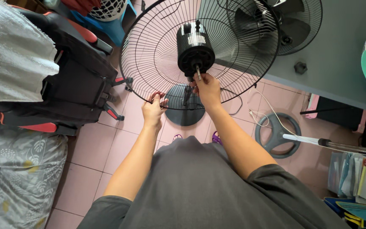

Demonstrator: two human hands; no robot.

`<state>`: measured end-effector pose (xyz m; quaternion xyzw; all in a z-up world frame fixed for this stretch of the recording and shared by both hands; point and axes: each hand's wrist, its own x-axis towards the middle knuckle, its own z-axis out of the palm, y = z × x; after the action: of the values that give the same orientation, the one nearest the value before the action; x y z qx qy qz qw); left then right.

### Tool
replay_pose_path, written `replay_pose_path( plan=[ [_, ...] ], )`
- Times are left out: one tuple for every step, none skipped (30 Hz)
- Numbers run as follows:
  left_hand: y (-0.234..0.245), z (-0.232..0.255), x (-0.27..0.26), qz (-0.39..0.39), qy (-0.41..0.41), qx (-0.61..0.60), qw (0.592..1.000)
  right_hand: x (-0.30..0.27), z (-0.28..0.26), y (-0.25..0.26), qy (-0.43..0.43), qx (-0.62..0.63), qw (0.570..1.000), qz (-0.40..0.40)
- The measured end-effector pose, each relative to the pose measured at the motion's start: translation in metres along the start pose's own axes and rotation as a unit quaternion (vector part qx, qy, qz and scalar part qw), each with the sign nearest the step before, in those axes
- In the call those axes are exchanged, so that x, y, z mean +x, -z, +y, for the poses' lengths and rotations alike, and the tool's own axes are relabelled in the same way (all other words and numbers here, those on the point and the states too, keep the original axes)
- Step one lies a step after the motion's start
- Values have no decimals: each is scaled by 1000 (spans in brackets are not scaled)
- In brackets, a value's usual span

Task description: The person assembles a black standing electric fan by hand. They attach the front grille, mount the fan blade onto the motor shaft, and secure it with the central hub cap. The person then attaches the rear grille and fastens it to the front grille using the support arms.

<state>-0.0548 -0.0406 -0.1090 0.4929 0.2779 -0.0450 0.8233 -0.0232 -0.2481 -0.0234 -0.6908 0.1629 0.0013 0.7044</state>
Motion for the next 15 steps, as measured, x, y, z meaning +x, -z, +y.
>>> replay_pose_path(
  plan=[
    [0,-1,0,-2,-2,-4,1000,0,0,-1,2,-4,1000,3],
    [0,-2,0,-3,-3,-8,1000,0,0,-1,4,-7,1000,7],
    [0,-2,0,-5,-4,-18,1000,0,0,-2,13,-18,1000,9],
    [0,-3,0,-7,-5,-29,1000,-1,0,-2,22,-28,999,12],
    [-1,-3,0,-10,-7,-40,999,-1,-1,-3,33,-38,999,15],
    [-1,-2,0,-6,-6,-32,999,-1,-2,-3,23,-50,998,21],
    [-1,-3,-1,-1,-4,-25,1000,-2,-2,-1,11,-62,998,26],
    [-2,-3,-1,4,-2,-18,1000,-3,-1,-1,-2,-74,997,32],
    [-1,-2,-3,4,0,-18,1000,-6,1,0,8,-73,997,33],
    [0,-2,-5,5,3,-18,1000,-8,4,0,17,-71,997,33],
    [-2,0,-4,2,4,-18,1000,-7,5,3,29,-69,997,36],
    [-4,2,-3,0,0,-26,1000,-7,7,6,67,-91,992,48],
    [-4,2,-5,0,-1,-34,999,-10,10,11,103,-114,986,60],
    [-5,2,-5,-1,-2,-42,999,-12,14,17,138,-138,978,71],
    [-4,2,-6,3,-2,-25,1000,-15,19,22,136,-131,980,64]
  ],
)
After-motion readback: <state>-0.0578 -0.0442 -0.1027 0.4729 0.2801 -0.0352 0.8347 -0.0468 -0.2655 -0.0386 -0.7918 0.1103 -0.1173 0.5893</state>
